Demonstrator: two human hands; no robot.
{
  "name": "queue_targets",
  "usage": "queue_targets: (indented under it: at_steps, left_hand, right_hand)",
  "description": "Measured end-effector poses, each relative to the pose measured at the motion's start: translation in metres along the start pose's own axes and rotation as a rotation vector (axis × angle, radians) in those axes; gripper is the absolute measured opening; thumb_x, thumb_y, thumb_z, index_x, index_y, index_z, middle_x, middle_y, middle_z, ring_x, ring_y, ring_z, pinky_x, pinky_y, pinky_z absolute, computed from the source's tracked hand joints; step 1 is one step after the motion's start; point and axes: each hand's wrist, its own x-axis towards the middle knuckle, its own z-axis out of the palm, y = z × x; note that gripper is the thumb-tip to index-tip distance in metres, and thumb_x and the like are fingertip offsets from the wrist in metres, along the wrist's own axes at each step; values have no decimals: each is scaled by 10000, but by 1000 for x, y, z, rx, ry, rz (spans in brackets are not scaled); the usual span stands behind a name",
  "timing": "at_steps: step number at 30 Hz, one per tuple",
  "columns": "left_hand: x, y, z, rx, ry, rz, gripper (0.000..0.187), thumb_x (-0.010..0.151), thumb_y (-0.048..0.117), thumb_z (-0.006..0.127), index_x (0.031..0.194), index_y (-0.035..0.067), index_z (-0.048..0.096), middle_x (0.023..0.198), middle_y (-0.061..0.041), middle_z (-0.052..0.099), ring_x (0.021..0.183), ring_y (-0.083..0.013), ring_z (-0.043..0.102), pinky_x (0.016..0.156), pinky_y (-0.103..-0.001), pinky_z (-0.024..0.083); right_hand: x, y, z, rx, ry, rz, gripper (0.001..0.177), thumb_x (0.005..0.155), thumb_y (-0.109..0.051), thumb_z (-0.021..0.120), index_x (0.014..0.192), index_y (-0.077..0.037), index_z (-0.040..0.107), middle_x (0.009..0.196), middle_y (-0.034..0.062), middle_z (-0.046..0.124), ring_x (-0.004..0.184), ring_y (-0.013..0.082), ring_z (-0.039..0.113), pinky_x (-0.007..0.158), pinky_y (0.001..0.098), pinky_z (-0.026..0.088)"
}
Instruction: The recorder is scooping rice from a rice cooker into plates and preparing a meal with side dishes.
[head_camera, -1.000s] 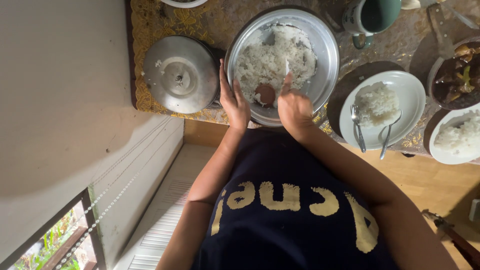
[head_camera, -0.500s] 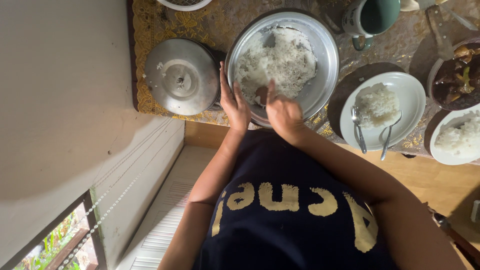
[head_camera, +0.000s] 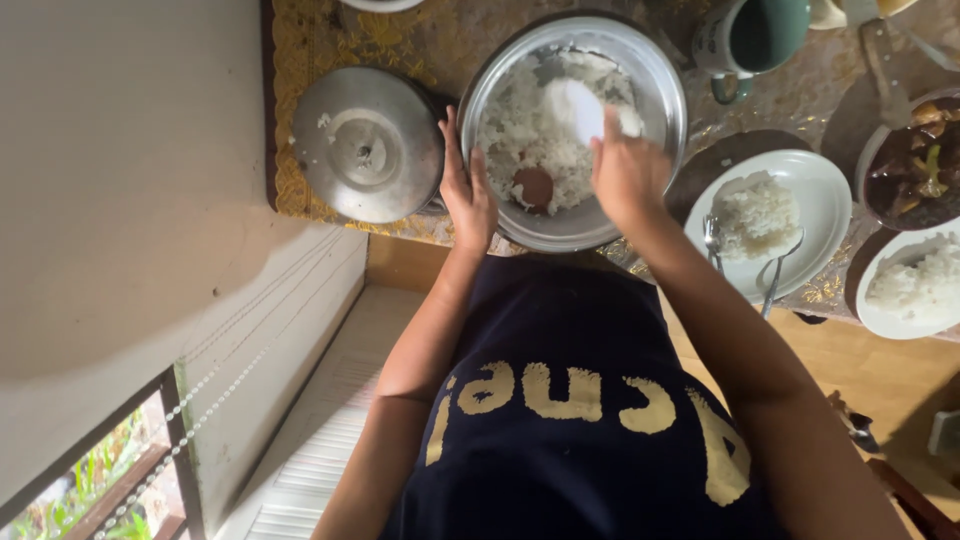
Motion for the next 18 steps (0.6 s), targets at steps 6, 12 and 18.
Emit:
queue_targets:
  at_steps: [6,12,18]
  left_hand:
    - [0,-15,3,-109,-9,-12,507,1128,82,466,1596,-58,332,1692,-175,362,1631,-322,237,1327,-404,212]
    - [3,-6,2,-174,-5,-26,536,1118,80,464,1606,-69,298,1682,-169,382,1589,-277,345,1327,-388,230]
    - [4,2,-1,-136,-41,-45,565,1110,60,465,1630,-50,274,1687,-163,387,1583,-249,363,1330,-379,233]
  right_hand:
    - [21,15,22,20,27,-93,400,1038,-243,633,1370,-20,643,706,144,677,631,358,680,565,480,525]
    - [18,-3,31,211,-127,-248,412,966,-270,683,1321,-62,674,669,171,653,616,380,676,565,488,530]
    - [19,-8,10,296,-277,-303,404,960,-274,690,1326,-102,686,623,146,639,581,343,670,544,468,515]
